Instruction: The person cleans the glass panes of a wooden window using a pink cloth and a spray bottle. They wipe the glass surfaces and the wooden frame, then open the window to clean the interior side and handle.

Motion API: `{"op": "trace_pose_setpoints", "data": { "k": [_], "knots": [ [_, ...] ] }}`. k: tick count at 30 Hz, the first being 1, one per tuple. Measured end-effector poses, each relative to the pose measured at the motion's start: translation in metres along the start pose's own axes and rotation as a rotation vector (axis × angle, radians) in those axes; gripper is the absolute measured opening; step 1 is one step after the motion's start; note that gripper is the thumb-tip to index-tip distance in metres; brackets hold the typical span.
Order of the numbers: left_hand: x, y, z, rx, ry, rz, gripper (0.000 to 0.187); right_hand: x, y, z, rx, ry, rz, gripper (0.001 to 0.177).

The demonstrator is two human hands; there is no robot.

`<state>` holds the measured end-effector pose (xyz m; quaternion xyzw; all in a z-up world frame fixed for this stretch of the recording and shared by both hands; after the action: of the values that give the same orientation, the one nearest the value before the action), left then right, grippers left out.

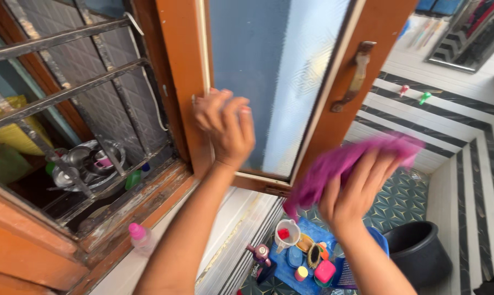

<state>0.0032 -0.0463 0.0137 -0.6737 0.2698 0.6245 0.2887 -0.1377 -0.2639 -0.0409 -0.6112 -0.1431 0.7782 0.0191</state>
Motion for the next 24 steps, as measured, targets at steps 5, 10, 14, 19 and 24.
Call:
{"op": "trace_pose_setpoints", "data": {
  "k": [5, 10, 14, 19, 24],
  "knots": [
    [-0.011, 0.061, -0.023, 0.317, -0.018, 0.006, 0.039, -0.073, 0.000, -0.064, 0.060, -0.065, -0.169, 0.079],
    [0.003, 0.061, -0.025, 0.339, -0.007, 0.098, 0.027, -0.015, 0.008, -0.084, -0.067, -0.094, -0.201, 0.077],
    [0.031, 0.055, -0.016, 0.318, -0.072, 0.090, 0.026, 0.065, 0.018, -0.076, 0.002, -0.206, -0.075, 0.088],
    [0.057, 0.054, -0.011, 0.305, -0.144, 0.117, 0.027, 0.138, 0.056, -0.085, -0.333, -0.482, -0.586, 0.064],
    [0.061, 0.047, -0.001, 0.294, -0.224, 0.124, 0.025, 0.135, 0.074, -0.075, -0.656, -0.071, -0.926, 0.041]
  ]
}}
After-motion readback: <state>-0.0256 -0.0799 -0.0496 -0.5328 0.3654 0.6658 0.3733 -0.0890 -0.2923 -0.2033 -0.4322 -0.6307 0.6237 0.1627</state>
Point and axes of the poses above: each hand's wrist, its own x-axis away from the middle knuckle, its own z-axis out of the back of the hand, y = z × x, the point moved 3 cm from there along -x, towards the middle knuckle, and after that the axes turned 11 degrees about -z, right-handed, at the moved point
